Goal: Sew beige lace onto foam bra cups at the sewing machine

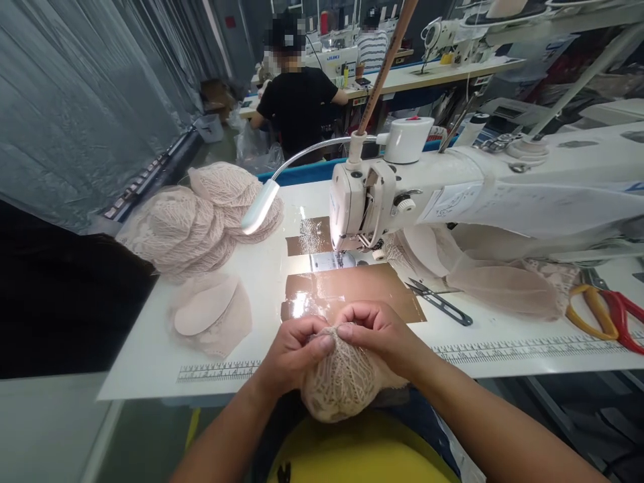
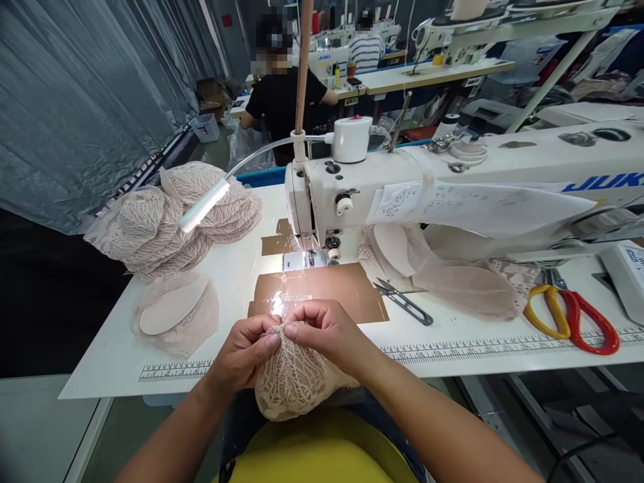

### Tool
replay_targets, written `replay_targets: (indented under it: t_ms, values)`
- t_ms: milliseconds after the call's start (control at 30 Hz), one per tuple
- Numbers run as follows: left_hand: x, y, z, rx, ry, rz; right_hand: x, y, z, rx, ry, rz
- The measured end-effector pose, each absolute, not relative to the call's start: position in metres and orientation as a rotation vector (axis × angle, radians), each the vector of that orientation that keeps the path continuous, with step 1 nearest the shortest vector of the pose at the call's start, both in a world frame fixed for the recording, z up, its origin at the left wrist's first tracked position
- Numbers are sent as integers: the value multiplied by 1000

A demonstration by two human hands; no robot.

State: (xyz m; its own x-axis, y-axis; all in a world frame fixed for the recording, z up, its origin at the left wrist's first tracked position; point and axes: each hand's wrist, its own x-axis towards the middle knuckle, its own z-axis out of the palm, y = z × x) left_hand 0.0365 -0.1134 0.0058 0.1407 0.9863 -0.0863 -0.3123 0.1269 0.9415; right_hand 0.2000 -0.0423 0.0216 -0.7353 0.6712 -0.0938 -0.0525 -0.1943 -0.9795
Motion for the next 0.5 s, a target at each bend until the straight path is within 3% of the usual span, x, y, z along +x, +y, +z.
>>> replay_targets:
  t_ms: [167, 300, 400, 500]
  values:
    - [18, -106, 16, 624, 1078, 1367, 210, -29, 21, -842, -1518, 1886]
    - [-19, -95, 45, 898, 1597, 1555, 238, -10, 24, -1043, -1611, 1577]
    - [-20, -73, 50, 1540, 1964, 1372, 249, 2, 28, -1109, -1767, 1383]
    - [9, -41, 29, 2096, 1955, 970, 243, 14, 34, -1114, -2031, 1218]
